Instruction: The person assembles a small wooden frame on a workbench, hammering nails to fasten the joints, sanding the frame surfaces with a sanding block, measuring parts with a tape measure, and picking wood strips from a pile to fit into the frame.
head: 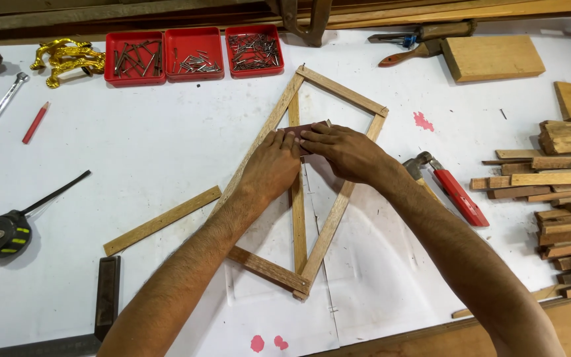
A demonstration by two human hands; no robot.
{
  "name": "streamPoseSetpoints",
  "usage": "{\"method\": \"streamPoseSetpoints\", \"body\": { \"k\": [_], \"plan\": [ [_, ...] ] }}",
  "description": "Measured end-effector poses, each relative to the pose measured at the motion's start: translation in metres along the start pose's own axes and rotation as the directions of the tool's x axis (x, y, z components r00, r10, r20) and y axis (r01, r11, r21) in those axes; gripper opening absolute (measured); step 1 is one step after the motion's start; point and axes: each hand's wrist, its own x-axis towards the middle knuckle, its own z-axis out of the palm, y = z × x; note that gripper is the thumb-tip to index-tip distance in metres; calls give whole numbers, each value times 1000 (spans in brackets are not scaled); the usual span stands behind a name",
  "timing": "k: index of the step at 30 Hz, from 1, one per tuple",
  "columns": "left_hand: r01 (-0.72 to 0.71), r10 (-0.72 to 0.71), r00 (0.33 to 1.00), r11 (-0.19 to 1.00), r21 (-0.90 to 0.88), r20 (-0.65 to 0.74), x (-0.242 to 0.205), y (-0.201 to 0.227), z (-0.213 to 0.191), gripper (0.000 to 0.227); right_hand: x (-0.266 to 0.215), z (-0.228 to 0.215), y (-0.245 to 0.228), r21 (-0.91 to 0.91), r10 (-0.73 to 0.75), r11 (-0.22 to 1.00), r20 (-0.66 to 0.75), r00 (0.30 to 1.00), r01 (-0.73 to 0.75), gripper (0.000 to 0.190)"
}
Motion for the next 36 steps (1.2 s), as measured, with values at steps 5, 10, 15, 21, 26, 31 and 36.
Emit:
{"method": "streamPoseSetpoints", "body": {
  "k": [5,10,15,21,26,31,36],
  "plan": [
    [-4,3,997,1000,-6,-78,-28,15,-6,45,-15,1,-22,-93,18,995,-12,1000,-19,59],
    [-32,33,998,999,14,-53,-64,40,-22,46,-44,7,-51,-77,-1,997,-12,1000,0,56],
    [-90,90,996,996,-20,-4,-103,66,-32,43,-76,5,-88,-83,-29,996,49,998,33,63],
    [-64,64,998,994,-89,-5,-106,70,-22,42,-80,9,-94,-58,9,998,84,996,-4,66],
    [-23,24,1000,994,-103,6,-66,46,-25,43,-50,17,-60,-68,36,997,-15,999,-37,52],
    [-5,11,998,995,-99,57,-19,19,-18,34,-14,20,-19,-86,83,993,-3,997,-83,52],
    [-17,18,977,1000,-5,212,5,10,-53,28,5,17,11,-66,70,995,-40,997,-73,48]
  ]
}}
